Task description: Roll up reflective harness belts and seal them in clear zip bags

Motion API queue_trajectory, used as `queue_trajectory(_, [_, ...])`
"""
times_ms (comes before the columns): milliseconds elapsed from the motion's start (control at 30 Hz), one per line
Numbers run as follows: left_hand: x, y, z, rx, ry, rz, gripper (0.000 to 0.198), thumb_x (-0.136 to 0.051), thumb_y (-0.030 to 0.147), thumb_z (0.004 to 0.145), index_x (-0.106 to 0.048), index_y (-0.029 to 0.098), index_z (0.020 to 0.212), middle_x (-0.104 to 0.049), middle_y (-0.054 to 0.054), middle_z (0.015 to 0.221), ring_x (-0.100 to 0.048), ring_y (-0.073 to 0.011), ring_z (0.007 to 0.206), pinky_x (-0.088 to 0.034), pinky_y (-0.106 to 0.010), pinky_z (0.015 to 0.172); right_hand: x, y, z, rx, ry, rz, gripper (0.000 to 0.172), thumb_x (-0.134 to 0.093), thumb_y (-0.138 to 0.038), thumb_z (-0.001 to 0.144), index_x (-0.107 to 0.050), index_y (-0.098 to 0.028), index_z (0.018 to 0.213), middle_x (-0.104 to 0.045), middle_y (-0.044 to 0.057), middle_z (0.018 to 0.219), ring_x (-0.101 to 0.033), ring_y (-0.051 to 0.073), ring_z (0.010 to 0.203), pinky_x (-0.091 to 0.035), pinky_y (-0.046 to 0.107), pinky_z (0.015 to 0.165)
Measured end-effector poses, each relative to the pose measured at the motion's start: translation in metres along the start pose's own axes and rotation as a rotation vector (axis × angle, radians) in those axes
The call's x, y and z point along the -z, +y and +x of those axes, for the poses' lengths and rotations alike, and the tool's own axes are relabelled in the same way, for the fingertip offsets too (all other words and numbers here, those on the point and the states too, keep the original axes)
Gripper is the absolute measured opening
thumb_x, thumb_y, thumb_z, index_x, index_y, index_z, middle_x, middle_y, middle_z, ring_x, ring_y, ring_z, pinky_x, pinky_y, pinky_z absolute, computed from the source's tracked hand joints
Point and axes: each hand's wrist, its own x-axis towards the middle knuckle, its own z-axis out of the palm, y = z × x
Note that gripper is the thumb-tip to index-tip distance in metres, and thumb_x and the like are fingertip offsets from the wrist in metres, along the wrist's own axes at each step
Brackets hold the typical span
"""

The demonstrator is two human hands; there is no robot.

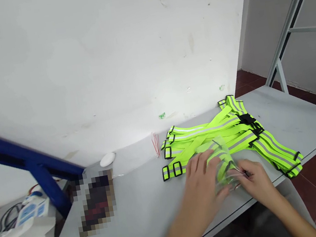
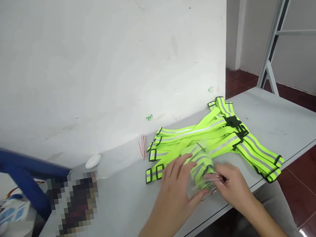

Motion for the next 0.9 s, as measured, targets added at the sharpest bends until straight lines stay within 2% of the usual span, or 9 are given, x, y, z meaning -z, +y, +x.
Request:
queue_trajectory(67, [-0.01, -0.003, 0.0, -0.031, -0.045, 0.009, 0.045, -0.061, 0.02, 0.084, -0.05, 0.024, 0.128, -0.052, -0.01, 0.14, -0.041, -0.03, 0.133, -0.031, -0.052, 0.109, -0.002, -0.007, 0.0, 0.045, 0.001, -0.032, 0.042, -0.052, -0.04, 0.091, -0.037, -0.022, 0.056, -0.042, -0.004, 0.053, -0.042, 0.013, 0.055, -0.031, 0.025, 0.053])
queue_trajectory(133, [-0.016, -0.008, 0.0, -0.028, -0.122, -0.017, 0.051, -0.051, 0.01, 0.086, -0.044, 0.025, 0.134, -0.05, -0.008, 0.142, -0.042, -0.0259, 0.133, -0.036, -0.046, 0.109, -0.004, -0.011, 0.0, 0.098, -0.029, -0.065, 0.04, -0.049, -0.037, 0.093, -0.037, -0.022, 0.057, -0.043, -0.004, 0.053, -0.042, 0.013, 0.055, -0.031, 0.025, 0.054])
queue_trajectory(367, [-0.017, -0.014, -0.015, -0.055, -0.107, 0.19, 0.051, -0.04, -0.002, 0.083, -0.051, 0.023, 0.127, -0.061, -0.008, 0.123, -0.058, -0.023, 0.105, -0.052, -0.038, 0.089, -0.01, -0.017, -0.007, 0.231, -0.155, -0.142, 0.034, -0.044, -0.026, 0.095, -0.034, -0.022, 0.063, -0.043, -0.005, 0.056, -0.039, 0.012, 0.052, -0.032, 0.027, 0.06])
queue_trajectory(567, [0.023, 0.003, -0.016, -0.032, 0.013, 0.066, 0.033, -0.05, 0.01, 0.087, -0.066, 0.024, 0.114, -0.07, -0.006, 0.093, -0.061, -0.0225, 0.089, -0.052, -0.036, 0.082, 0.013, -0.052, -0.004, 0.311, 0.004, -0.074, 0.031, -0.051, -0.021, 0.09, -0.036, -0.023, 0.064, -0.044, -0.004, 0.06, -0.042, 0.014, 0.058, -0.035, 0.028, 0.062])
queue_trajectory(667, [0.052, 0.009, -0.003, 0.06, 0.01, -0.211, 0.03, -0.059, 0.018, 0.084, -0.071, 0.028, 0.11, -0.074, -0.003, 0.096, -0.066, -0.0229, 0.089, -0.051, -0.031, 0.081, 0.03, -0.066, 0.008, 0.308, 0.002, 0.1, 0.009, -0.06, -0.024, 0.083, -0.052, -0.024, 0.082, -0.059, 0.004, 0.087, -0.056, 0.02, 0.084, -0.044, 0.033, 0.075])
queue_trajectory(733, [0.066, 0.009, 0.008, 0.134, -0.035, -0.386, 0.028, -0.06, 0.022, 0.083, -0.073, 0.028, 0.107, -0.075, -0.003, 0.095, -0.068, -0.0222, 0.085, -0.051, -0.028, 0.076, 0.033, -0.067, 0.019, 0.307, -0.04, 0.207, 0.044, -0.072, -0.03, 0.073, -0.054, -0.025, 0.112, -0.056, 0.01, 0.121, -0.053, 0.028, 0.113, -0.045, 0.038, 0.09])
queue_trajectory(800, [0.072, 0.007, 0.02, 0.192, -0.098, -0.509, 0.023, -0.059, 0.024, 0.082, -0.075, 0.024, 0.097, -0.076, -0.004, 0.087, -0.069, -0.0216, 0.079, -0.05, -0.026, 0.07, 0.029, -0.063, 0.03, 0.279, -0.132, 0.294, 0.082, -0.084, -0.034, 0.058, -0.046, -0.026, 0.13, -0.049, 0.011, 0.136, -0.047, 0.031, 0.125, -0.042, 0.041, 0.099])
queue_trajectory(833, [0.073, 0.005, 0.027, 0.211, -0.128, -0.557, 0.02, -0.059, 0.025, 0.081, -0.076, 0.022, 0.091, -0.075, -0.004, 0.083, -0.069, -0.021, 0.075, -0.05, -0.026, 0.067, 0.023, -0.059, 0.035, 0.245, -0.173, 0.342, 0.087, -0.086, -0.035, 0.054, -0.046, -0.026, 0.13, -0.052, 0.01, 0.134, -0.05, 0.031, 0.123, -0.043, 0.041, 0.099])
queue_trajectory(900, [0.071, -0.003, 0.038, 0.25, -0.185, -0.642, 0.016, -0.061, 0.028, 0.081, -0.074, 0.02, 0.083, -0.073, -0.004, 0.073, -0.066, -0.0182, 0.065, -0.046, -0.024, 0.059, 0.01, -0.052, 0.042, 0.156, -0.2, 0.44, 0.071, -0.086, -0.036, 0.057, -0.055, -0.025, 0.119, -0.063, 0.007, 0.117, -0.06, 0.027, 0.109, -0.048, 0.039, 0.091])
